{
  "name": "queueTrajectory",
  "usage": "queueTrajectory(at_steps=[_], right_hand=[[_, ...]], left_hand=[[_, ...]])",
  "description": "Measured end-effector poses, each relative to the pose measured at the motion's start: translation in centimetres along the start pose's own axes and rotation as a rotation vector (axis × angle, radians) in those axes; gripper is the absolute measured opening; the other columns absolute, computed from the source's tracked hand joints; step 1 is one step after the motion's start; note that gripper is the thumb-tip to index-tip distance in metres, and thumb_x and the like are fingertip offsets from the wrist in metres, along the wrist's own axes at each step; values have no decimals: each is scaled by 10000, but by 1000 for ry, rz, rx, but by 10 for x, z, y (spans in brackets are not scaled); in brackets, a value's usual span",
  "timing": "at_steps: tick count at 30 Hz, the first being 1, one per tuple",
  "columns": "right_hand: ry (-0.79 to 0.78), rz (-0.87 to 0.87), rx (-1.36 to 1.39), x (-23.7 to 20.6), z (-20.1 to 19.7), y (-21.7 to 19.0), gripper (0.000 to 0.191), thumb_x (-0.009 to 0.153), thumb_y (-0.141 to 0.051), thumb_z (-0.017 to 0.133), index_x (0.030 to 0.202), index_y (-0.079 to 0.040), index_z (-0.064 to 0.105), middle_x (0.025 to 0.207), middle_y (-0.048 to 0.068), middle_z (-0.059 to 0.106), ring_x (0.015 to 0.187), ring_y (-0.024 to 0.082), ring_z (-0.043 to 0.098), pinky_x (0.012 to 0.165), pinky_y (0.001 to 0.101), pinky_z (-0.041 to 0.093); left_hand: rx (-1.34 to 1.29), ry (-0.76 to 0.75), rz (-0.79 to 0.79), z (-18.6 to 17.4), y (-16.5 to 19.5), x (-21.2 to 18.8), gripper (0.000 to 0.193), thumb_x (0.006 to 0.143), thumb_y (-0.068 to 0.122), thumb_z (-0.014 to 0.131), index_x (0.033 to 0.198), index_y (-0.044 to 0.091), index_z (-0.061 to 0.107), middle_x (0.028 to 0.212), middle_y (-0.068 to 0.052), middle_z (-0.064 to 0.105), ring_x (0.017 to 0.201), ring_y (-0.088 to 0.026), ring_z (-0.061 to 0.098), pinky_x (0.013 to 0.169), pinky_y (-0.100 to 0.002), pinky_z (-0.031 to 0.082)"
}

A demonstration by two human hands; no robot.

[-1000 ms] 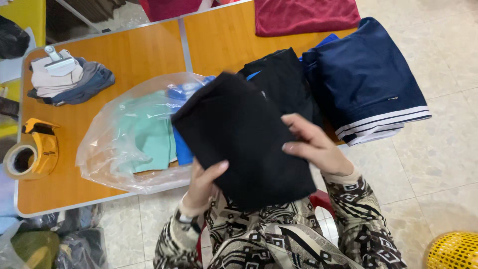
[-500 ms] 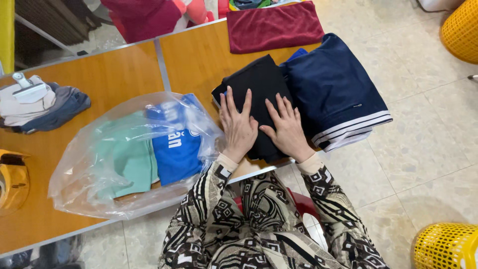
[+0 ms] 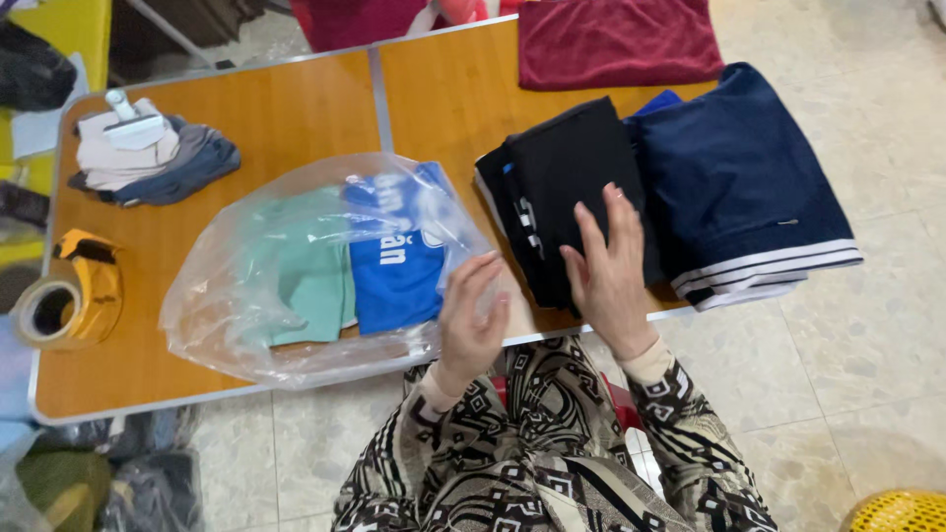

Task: The person folds shirts and pants one at a time on a table, smoothing and aligning each garment by hand, and places the folded items into a clear plastic bag on the table. Folded stacks of clothing accumulate on the table beside the bag.

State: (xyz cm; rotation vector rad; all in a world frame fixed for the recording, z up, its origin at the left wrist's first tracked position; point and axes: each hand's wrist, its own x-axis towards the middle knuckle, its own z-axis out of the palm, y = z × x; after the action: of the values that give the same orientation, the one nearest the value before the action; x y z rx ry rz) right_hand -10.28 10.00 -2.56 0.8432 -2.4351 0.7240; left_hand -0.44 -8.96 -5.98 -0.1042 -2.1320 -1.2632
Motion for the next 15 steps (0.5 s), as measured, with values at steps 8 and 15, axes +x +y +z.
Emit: queueTrajectory(at_steps=[8, 15], right_hand=[[-552, -439, 582, -3, 98, -97, 421, 970, -123, 636, 1355, 32, 561, 1323, 235, 619, 1209, 390, 626, 992, 453, 531], [-567, -82, 114, -14, 160, -64, 505, 924, -28, 579, 1400, 101, 465, 1097, 288, 645, 803, 421, 706, 664, 496, 570]], left_hand=[[498, 101, -418, -93, -111, -35, 367, 968, 103, 618, 1317, -9, 605, 1303, -224, 601, 1188, -428, 563, 1021, -478, 462], [746, -69, -545, -100, -161, -55, 577, 905, 240, 717, 1360, -65, 534, 1305, -255, 571, 1145, -447, 537, 985, -505, 457]])
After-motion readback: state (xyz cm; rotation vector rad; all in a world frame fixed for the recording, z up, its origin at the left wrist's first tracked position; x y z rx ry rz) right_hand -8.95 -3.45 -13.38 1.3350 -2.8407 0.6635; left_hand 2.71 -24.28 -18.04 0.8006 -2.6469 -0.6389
